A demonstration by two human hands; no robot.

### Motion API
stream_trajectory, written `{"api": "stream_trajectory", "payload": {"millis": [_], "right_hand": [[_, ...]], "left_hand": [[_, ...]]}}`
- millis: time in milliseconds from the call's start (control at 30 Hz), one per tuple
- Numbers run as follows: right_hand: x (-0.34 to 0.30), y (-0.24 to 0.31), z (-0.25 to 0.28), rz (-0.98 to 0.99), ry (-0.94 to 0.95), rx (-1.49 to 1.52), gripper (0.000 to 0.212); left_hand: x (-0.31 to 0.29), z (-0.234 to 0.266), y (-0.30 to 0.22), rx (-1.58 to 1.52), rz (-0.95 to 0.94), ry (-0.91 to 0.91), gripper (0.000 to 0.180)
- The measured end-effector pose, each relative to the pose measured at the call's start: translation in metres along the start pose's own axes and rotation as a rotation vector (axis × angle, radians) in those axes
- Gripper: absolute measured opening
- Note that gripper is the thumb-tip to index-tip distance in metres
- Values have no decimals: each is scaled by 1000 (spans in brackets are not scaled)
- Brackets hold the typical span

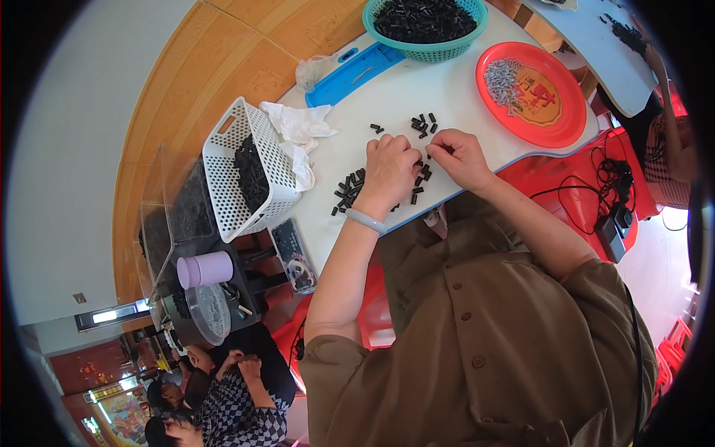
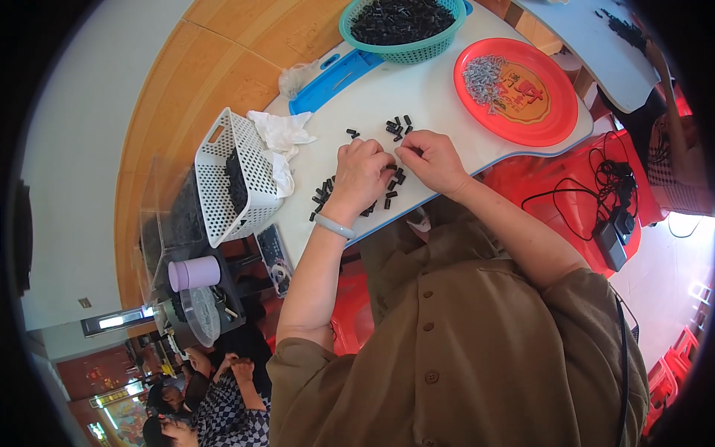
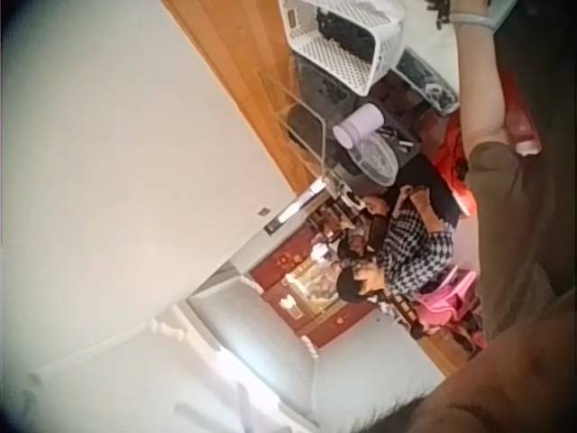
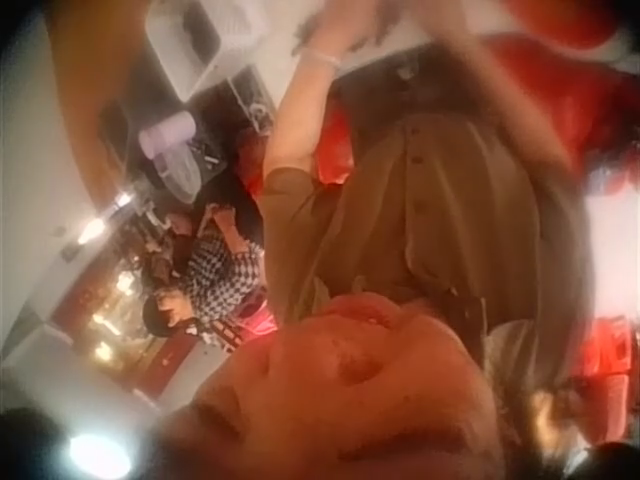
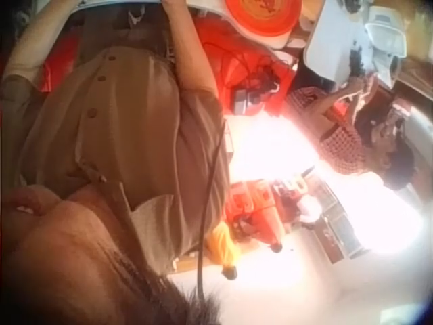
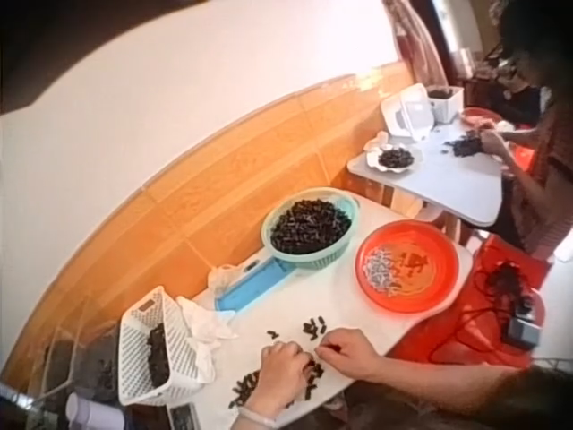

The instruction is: The person assembles small components by hand, inserting metal inserts into black plastic housings at a workbench.

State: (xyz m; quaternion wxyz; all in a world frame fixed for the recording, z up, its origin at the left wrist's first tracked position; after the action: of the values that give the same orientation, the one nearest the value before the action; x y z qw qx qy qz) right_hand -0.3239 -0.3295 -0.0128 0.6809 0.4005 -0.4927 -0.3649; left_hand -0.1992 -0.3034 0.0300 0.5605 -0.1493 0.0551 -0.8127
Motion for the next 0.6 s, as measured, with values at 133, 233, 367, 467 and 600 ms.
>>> {"api": "stream_trajectory", "payload": {"millis": [133, 233, 367, 467, 600], "right_hand": [[0, 3, 0, 11, -9, 5, 13], [1, 0, 0, -7, -15, 36, 12], [2, -11, 5, -32, -102, 187, 9], [0, -16, 9, -103, -132, 248, 7], [1, -15, 5, -56, -152, 275, 8]], "left_hand": [[-1, -3, 0, -13, -12, -4, 17], [-1, 0, -1, -24, -5, -29, 16], [-3, 20, -1, -115, 21, -132, 14], [-22, 23, 18, -745, 372, -34, 11], [-72, 7, 16, -1273, 493, -87, 12]]}}
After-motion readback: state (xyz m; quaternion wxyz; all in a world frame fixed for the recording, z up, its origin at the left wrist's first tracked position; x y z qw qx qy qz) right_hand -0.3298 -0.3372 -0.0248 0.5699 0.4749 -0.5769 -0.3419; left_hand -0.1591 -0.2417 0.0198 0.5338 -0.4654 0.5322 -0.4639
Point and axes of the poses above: each hand's wrist, its own x-axis towards the middle knuckle, its own z-axis out of the back of the hand, y = z × x, the point moved 8 cm from there along x, towards the middle knuckle, and after that the axes turned 8 degrees about z, right-handed, at the moved point
